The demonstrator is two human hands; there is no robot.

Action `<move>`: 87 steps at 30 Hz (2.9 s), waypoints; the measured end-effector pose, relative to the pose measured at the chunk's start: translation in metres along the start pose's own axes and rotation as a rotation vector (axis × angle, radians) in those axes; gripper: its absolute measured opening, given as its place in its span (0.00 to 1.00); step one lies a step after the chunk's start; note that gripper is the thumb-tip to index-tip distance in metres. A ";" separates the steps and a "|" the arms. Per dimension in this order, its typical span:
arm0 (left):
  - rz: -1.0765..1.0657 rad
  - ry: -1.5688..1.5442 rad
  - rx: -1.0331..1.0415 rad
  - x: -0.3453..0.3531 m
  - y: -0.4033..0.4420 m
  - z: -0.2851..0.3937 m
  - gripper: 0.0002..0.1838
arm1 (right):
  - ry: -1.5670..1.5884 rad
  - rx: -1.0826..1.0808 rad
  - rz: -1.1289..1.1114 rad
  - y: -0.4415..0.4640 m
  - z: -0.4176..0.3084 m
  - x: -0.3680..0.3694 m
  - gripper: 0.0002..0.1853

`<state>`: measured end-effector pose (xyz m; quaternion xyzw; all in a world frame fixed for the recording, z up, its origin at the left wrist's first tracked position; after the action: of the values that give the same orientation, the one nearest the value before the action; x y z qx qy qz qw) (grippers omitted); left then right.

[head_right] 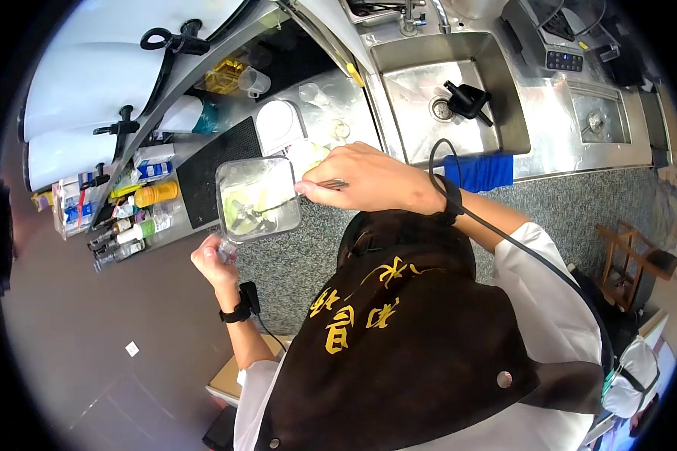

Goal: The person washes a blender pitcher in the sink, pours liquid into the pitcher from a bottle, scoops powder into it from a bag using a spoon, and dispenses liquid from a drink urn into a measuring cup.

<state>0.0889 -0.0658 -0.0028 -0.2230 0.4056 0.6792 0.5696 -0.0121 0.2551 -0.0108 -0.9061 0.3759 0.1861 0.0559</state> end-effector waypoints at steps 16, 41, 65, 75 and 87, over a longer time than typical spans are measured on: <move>-0.137 0.055 0.156 0.012 0.041 0.029 0.44 | -0.415 -0.245 0.100 -0.019 0.020 -0.019 0.17; -0.242 0.389 -0.203 0.040 0.038 -0.033 0.35 | 0.144 0.205 0.193 -0.036 0.124 -0.017 0.16; -0.282 0.348 -0.383 0.037 0.020 -0.044 0.35 | 0.522 0.460 0.270 -0.052 0.198 -0.014 0.25; -0.182 0.303 -0.281 0.037 0.019 -0.045 0.36 | 0.508 0.481 0.282 -0.069 0.174 -0.027 0.26; 0.048 -0.099 -0.102 0.001 0.009 -0.042 0.46 | 0.486 0.235 0.208 0.003 0.047 -0.003 0.25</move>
<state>0.0730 -0.0993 -0.0248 -0.2080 0.3469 0.7227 0.5604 -0.0301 0.2656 -0.0528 -0.8679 0.4883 -0.0768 0.0496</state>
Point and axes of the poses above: each hand's wrist, its own y-axis towards the middle knuckle, its own x-axis out of the palm, z = x × y, the point moved 5 cm from there along y, towards the middle knuckle, and after that the axes turned 3 degrees about x, right-handed, at the moved point
